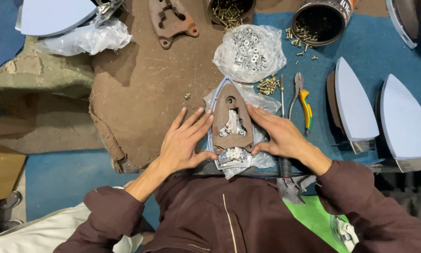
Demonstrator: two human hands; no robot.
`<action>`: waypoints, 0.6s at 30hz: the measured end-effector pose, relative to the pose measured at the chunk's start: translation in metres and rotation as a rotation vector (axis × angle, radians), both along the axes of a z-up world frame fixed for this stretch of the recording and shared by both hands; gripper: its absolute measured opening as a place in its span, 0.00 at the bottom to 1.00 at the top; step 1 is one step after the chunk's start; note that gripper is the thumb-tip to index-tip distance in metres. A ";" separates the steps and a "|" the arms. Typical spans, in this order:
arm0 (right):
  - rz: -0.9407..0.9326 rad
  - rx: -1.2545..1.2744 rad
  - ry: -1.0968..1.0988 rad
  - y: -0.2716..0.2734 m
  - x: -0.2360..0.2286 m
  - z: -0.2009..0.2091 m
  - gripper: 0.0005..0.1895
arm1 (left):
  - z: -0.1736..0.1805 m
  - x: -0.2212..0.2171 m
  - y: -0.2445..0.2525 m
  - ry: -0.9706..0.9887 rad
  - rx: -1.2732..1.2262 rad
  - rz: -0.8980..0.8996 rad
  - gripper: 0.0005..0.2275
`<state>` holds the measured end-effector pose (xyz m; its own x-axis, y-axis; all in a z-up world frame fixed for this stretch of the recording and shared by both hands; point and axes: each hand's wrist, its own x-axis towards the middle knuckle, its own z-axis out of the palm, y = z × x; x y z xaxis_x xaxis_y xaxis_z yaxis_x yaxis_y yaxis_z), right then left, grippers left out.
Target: The person assembles a clothes iron by placing a metal base plate onto a plastic housing. They use a screwdriver to tighten screws into the base plate and then use pliers to adjust internal components.
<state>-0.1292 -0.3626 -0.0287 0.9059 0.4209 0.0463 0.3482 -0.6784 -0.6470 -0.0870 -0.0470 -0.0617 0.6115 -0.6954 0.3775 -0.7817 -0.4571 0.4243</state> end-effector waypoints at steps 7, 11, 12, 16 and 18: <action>-0.009 -0.051 0.039 0.001 0.000 0.003 0.62 | 0.004 0.002 0.000 0.055 0.002 0.001 0.46; -0.011 -0.076 0.017 0.001 0.000 0.003 0.62 | 0.006 0.002 -0.001 0.067 0.017 -0.001 0.47; -0.011 -0.087 0.014 0.001 0.000 0.004 0.62 | 0.006 0.002 -0.001 0.064 0.022 -0.002 0.47; -0.013 -0.113 -0.014 0.000 0.000 -0.003 0.62 | 0.002 0.002 -0.001 0.042 0.035 -0.005 0.48; -0.026 -0.107 -0.014 -0.001 -0.001 -0.003 0.63 | 0.000 0.001 -0.001 0.014 0.034 -0.002 0.47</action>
